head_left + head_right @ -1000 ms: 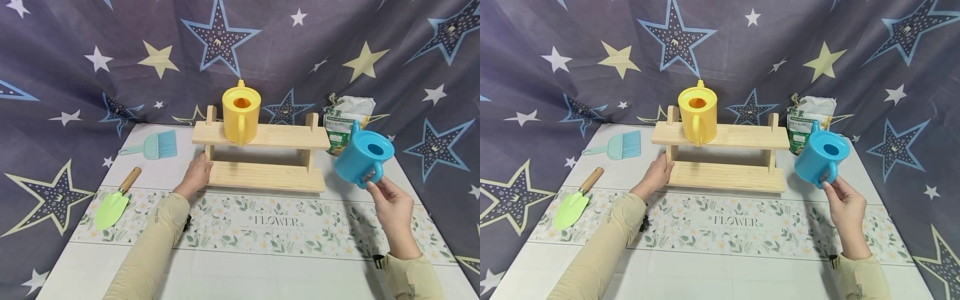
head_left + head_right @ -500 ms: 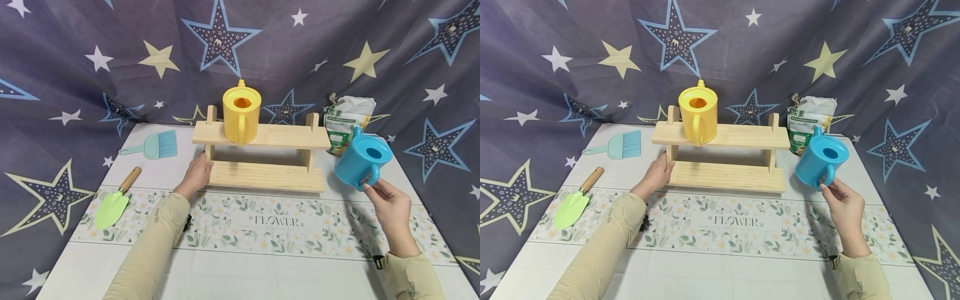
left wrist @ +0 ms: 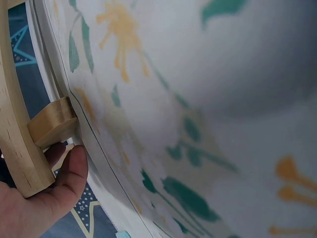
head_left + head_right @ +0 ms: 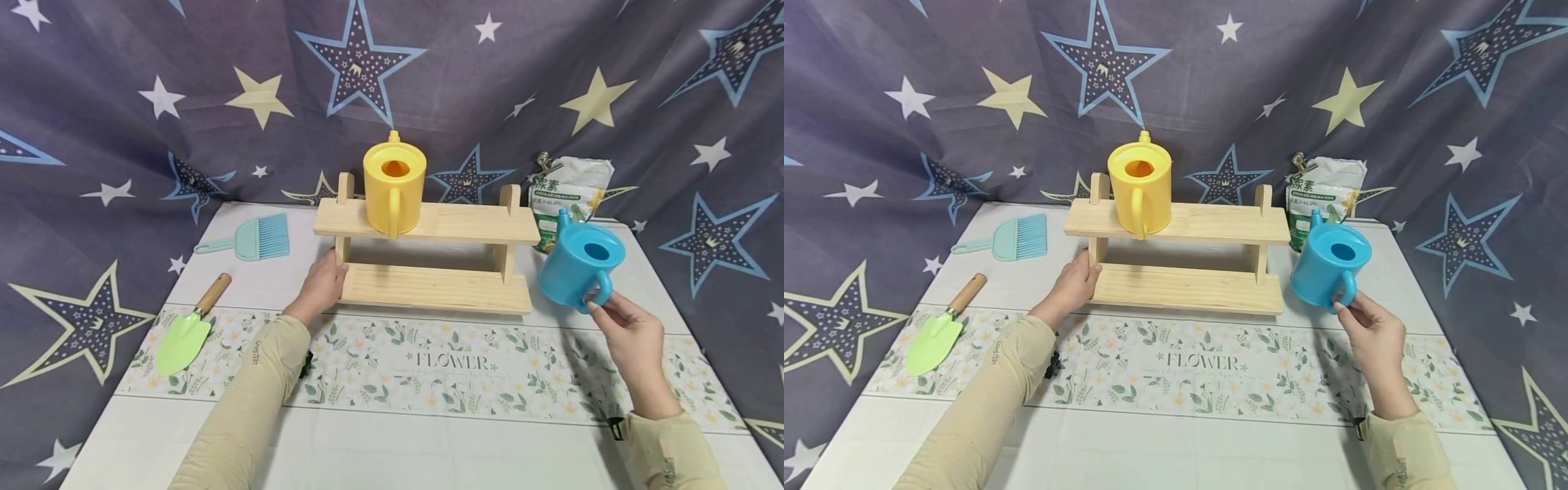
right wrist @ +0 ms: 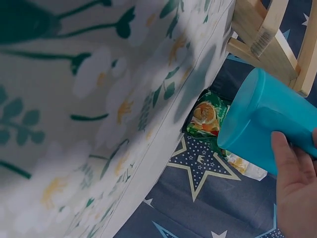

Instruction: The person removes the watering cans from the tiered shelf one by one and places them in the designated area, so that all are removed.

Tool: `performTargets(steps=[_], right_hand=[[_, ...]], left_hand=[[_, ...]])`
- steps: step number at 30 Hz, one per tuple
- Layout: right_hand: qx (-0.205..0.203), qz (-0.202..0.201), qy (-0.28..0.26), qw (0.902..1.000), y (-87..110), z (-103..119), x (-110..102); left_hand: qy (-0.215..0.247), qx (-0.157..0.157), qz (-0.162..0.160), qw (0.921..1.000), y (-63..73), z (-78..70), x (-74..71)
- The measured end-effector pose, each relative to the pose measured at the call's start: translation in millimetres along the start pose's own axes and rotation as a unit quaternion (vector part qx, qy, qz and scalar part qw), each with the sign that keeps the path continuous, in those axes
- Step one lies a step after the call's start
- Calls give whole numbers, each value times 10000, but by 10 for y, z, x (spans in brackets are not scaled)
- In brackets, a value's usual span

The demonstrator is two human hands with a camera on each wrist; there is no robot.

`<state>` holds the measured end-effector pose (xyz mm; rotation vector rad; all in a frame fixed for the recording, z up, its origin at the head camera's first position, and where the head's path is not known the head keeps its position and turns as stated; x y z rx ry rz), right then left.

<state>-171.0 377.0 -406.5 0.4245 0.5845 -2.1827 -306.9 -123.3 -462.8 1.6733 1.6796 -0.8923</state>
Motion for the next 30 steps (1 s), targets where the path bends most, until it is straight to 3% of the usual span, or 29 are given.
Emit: performTargets(steps=[30], right_hand=[[162,367,280,9988,25,-147,155]], left_hand=[[-14,-47,18,10000,4,0,0]])
Point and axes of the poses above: each hand's wrist, its own y-axis away from the middle knuckle, its own x-axis out of the palm, z = x × y, the point moved 8 cm from there along -y, towards the middle knuckle, and after that the axes turned 9 degrees about -z, right-handed, at the moved point
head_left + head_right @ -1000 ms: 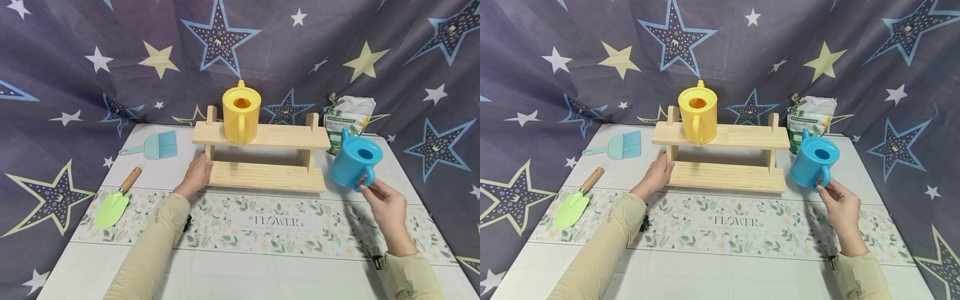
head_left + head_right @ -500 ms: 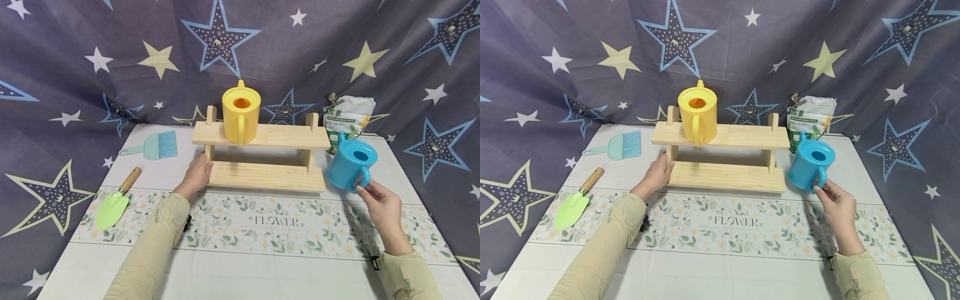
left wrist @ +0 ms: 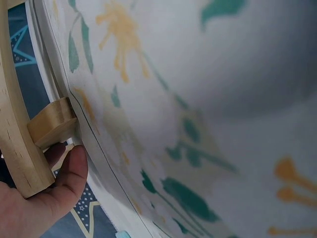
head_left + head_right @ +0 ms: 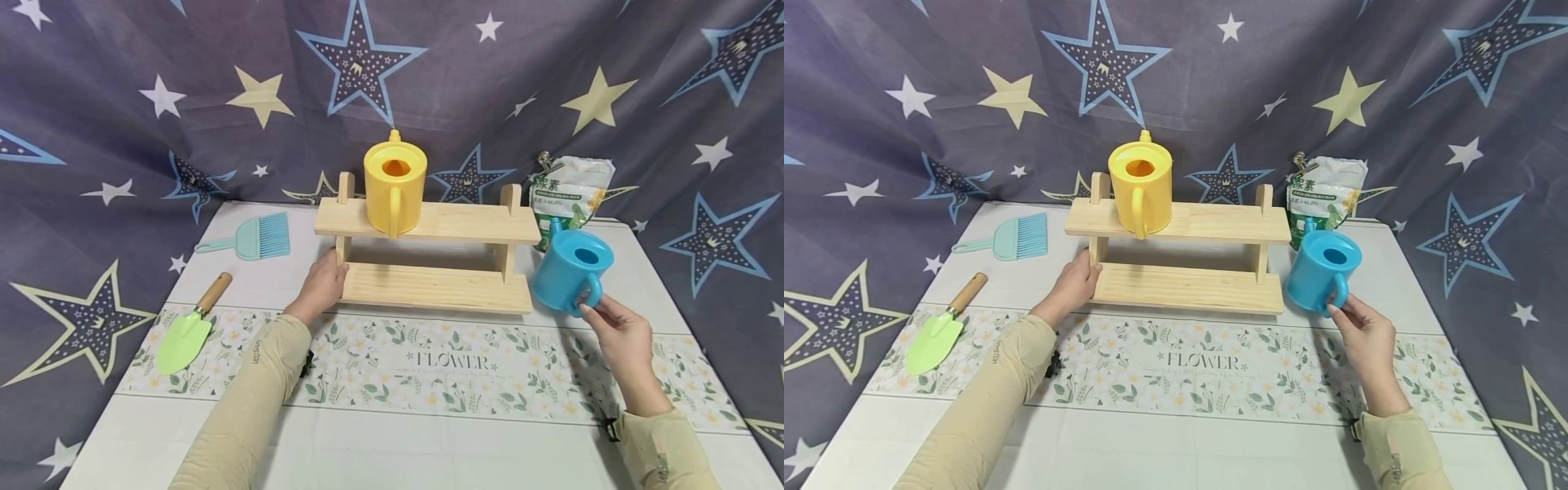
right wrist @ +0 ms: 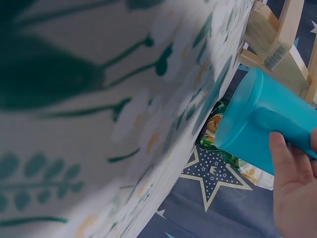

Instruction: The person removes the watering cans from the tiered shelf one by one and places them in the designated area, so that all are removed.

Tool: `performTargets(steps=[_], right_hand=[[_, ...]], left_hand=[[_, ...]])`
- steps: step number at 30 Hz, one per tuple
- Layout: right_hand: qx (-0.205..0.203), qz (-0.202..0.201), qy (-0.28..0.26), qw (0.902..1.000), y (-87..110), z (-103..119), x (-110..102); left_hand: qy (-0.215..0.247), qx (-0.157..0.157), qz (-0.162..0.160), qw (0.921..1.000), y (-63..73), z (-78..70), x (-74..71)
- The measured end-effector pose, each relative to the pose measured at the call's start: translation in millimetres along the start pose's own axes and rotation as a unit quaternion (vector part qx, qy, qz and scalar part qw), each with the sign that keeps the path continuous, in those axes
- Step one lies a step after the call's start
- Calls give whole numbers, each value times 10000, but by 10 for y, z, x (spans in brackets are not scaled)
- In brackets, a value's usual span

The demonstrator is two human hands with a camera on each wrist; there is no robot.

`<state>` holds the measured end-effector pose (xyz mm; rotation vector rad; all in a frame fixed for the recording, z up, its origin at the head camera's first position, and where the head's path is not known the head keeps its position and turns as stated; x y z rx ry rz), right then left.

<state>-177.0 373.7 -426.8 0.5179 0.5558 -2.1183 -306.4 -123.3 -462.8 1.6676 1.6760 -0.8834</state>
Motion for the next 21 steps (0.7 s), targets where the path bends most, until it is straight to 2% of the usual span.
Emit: performTargets(steps=[6,13,21], right_hand=[[8,62,31,10000,2,-17,13],[-32,19,-288,9996,0,-56,42],[-33,281,50,9996,-5,-41,64]], left_hand=[[9,-25,9,10000,6,-5,1],[-13,-37,19,10000,0,-8,0],[-19,-32,-5,10000,1,-4,-3]])
Point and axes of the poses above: each hand's wrist, its own y-axis away from the middle knuckle, its own x-axis out of the palm, z = x × y, the point moved 8 cm from there along -y, towards the middle knuckle, and after that the axes turned 9 degrees about -z, right-handed, at the moved point
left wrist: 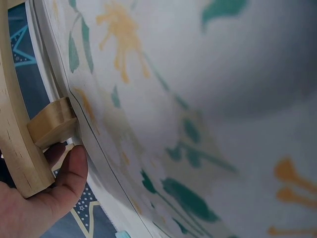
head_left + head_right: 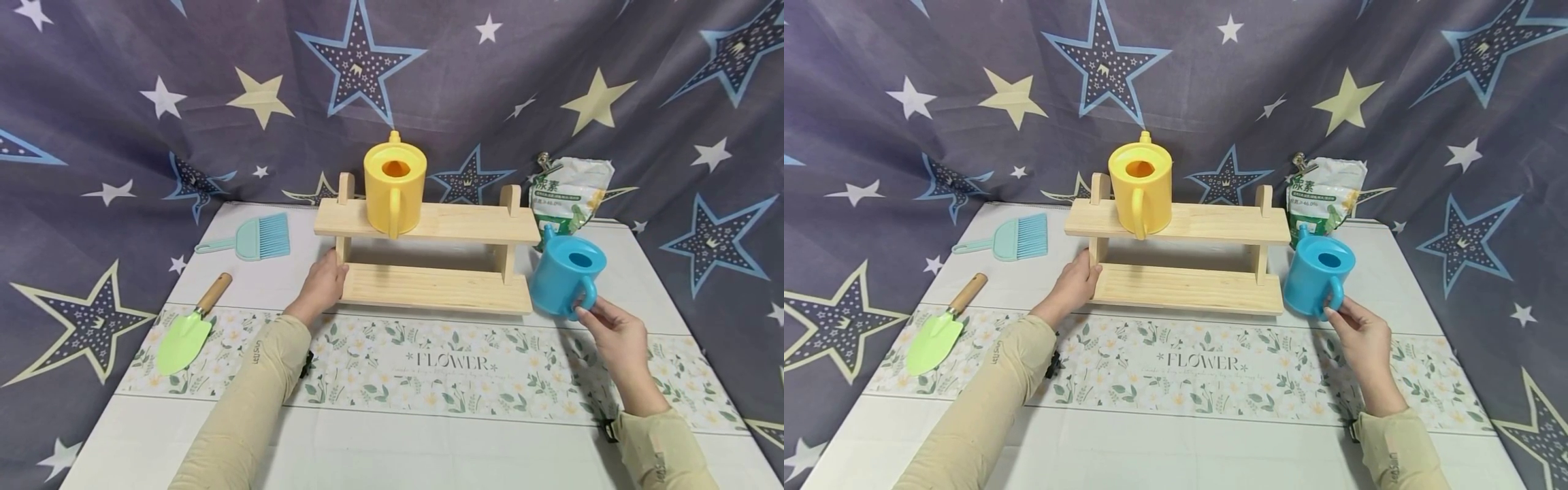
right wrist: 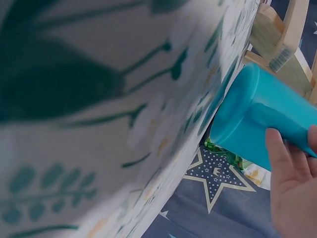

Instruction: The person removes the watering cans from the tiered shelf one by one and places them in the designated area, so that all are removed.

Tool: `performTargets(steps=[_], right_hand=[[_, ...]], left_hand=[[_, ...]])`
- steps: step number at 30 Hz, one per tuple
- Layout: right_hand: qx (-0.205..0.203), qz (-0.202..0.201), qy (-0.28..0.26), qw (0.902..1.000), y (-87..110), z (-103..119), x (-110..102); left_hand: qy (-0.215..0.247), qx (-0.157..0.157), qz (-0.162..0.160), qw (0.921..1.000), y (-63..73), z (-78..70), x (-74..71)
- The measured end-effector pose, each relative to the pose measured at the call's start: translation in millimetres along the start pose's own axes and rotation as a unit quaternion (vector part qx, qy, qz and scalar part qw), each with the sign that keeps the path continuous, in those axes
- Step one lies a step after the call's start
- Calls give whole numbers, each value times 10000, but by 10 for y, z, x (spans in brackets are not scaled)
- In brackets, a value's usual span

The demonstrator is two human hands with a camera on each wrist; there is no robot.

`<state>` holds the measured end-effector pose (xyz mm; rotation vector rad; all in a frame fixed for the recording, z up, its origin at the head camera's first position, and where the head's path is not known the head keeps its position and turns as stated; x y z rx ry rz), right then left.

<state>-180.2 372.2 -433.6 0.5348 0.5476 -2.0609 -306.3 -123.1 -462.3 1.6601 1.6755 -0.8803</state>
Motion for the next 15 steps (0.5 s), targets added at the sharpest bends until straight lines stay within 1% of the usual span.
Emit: performTargets(steps=[15], right_hand=[[109,301,290,9991,-3,-12,8]], left_hand=[[31,-27,19,10000,1,3,-3]])
Point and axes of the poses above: each hand's wrist, its own y-axis away from the middle knuckle, its own x-axis out of the palm, z = x × y, the point moved 8 cm from there along -y, towards the middle knuckle, and after that the axes turned 9 degrees about -z, right-handed, at the moved point
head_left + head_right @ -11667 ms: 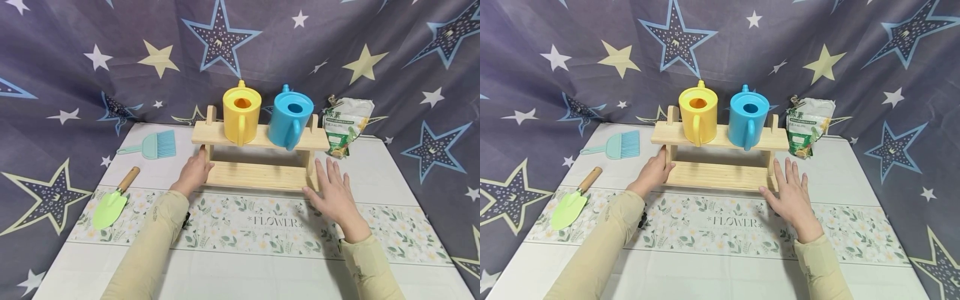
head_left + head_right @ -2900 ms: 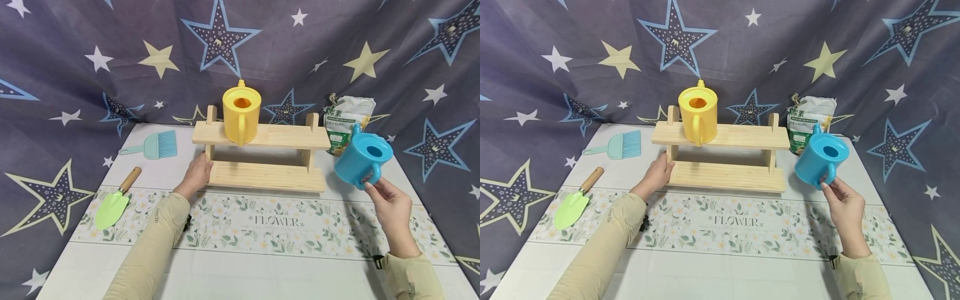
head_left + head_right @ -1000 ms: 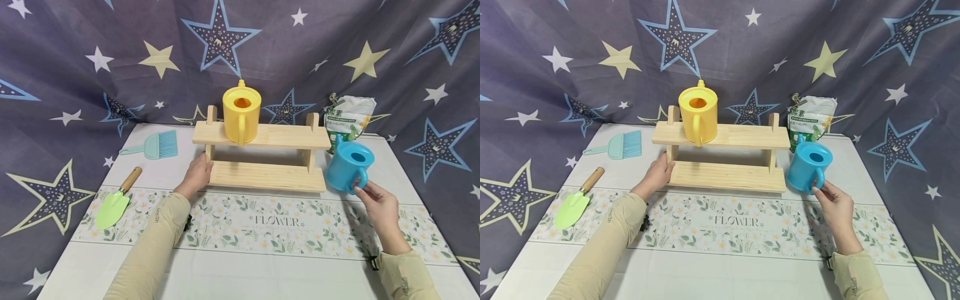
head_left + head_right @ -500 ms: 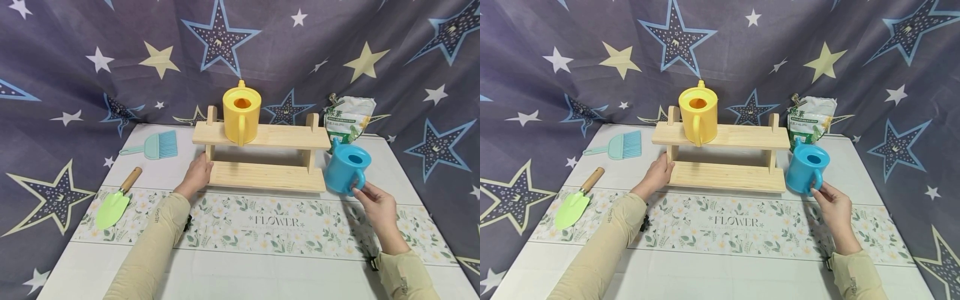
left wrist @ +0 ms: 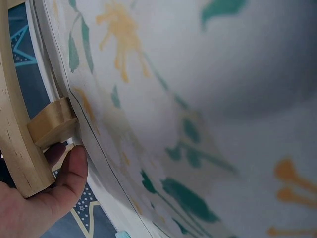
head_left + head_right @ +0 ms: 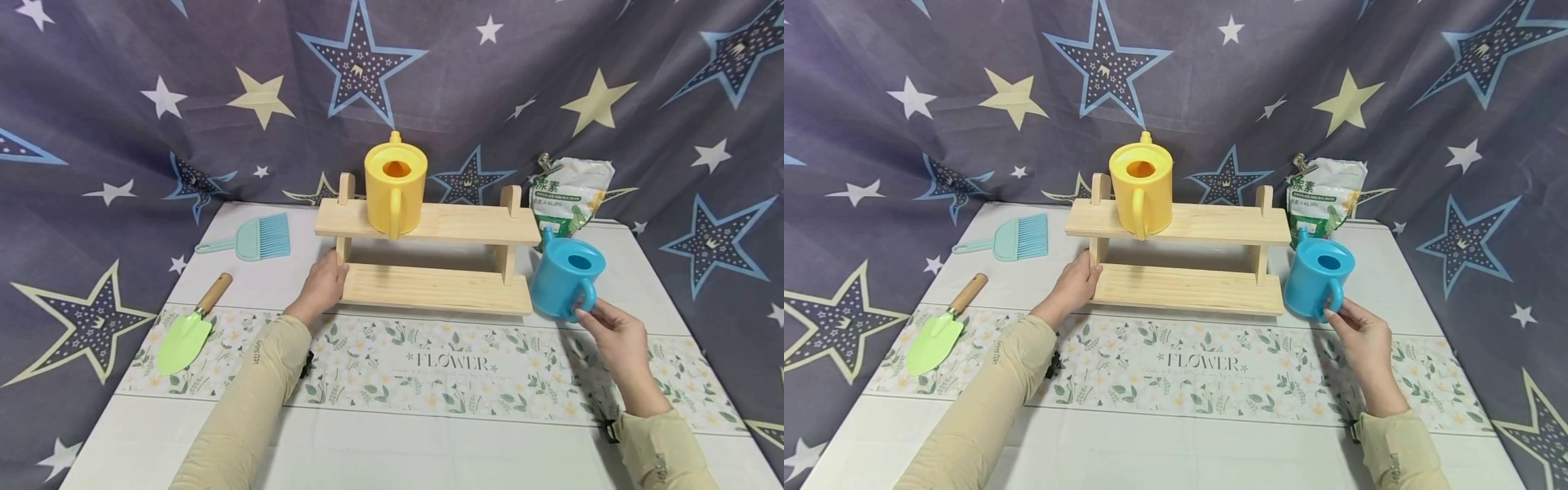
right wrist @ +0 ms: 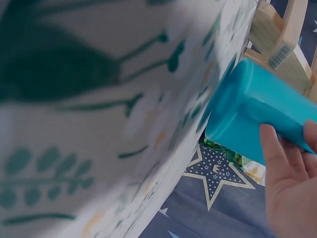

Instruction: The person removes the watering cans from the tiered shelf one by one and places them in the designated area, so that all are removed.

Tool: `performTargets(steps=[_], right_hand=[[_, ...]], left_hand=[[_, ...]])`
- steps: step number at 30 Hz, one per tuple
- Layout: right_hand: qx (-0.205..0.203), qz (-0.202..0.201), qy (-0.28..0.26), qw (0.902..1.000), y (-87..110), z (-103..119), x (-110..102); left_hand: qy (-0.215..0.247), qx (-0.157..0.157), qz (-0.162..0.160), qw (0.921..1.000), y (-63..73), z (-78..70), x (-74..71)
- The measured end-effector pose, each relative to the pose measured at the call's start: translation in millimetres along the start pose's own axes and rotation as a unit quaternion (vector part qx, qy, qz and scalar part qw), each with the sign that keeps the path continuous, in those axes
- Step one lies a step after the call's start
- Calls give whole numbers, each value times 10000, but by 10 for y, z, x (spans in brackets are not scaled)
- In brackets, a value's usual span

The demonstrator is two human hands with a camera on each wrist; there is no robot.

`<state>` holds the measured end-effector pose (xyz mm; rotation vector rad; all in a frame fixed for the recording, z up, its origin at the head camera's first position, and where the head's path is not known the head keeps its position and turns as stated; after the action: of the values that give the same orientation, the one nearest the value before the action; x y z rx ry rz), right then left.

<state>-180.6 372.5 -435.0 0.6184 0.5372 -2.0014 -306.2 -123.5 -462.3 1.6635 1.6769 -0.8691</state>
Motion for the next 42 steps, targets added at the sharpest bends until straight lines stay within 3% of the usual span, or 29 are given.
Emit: performTargets(steps=[8,14,20,27,34,39,42], right_hand=[[8,290,190,9994,16,-22,-2],[-219,349,41,9991,15,-44,10],[5,440,13,9990,-30,-230,54],[-257,720,305,9966,58,-72,65],[-327,698,392,9963,-89,-353,140],[-122,733,318,9967,-12,-188,104],[-247,722,412,9962,-3,-183,102]], left_hand=[[3,0,-10,10000,-4,-2,-2],[-8,-21,-6,10000,1,2,-5],[93,51,-13,9999,12,-1,-4],[113,57,-13,9999,-1,2,-1],[91,51,0,9999,-2,-1,0],[96,25,1,10000,-8,-8,-3],[94,1,25,10000,-2,-10,-5]])
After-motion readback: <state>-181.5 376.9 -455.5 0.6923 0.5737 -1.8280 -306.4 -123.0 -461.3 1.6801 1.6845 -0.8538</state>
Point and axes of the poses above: each hand's wrist, its own y-axis away from the middle knuckle, its own x-axis out of the palm, z = x × y, the point moved 8 cm from there along -y, towards the middle knuckle, and after that the axes turned 9 degrees about -z, right-handed, at the moved point
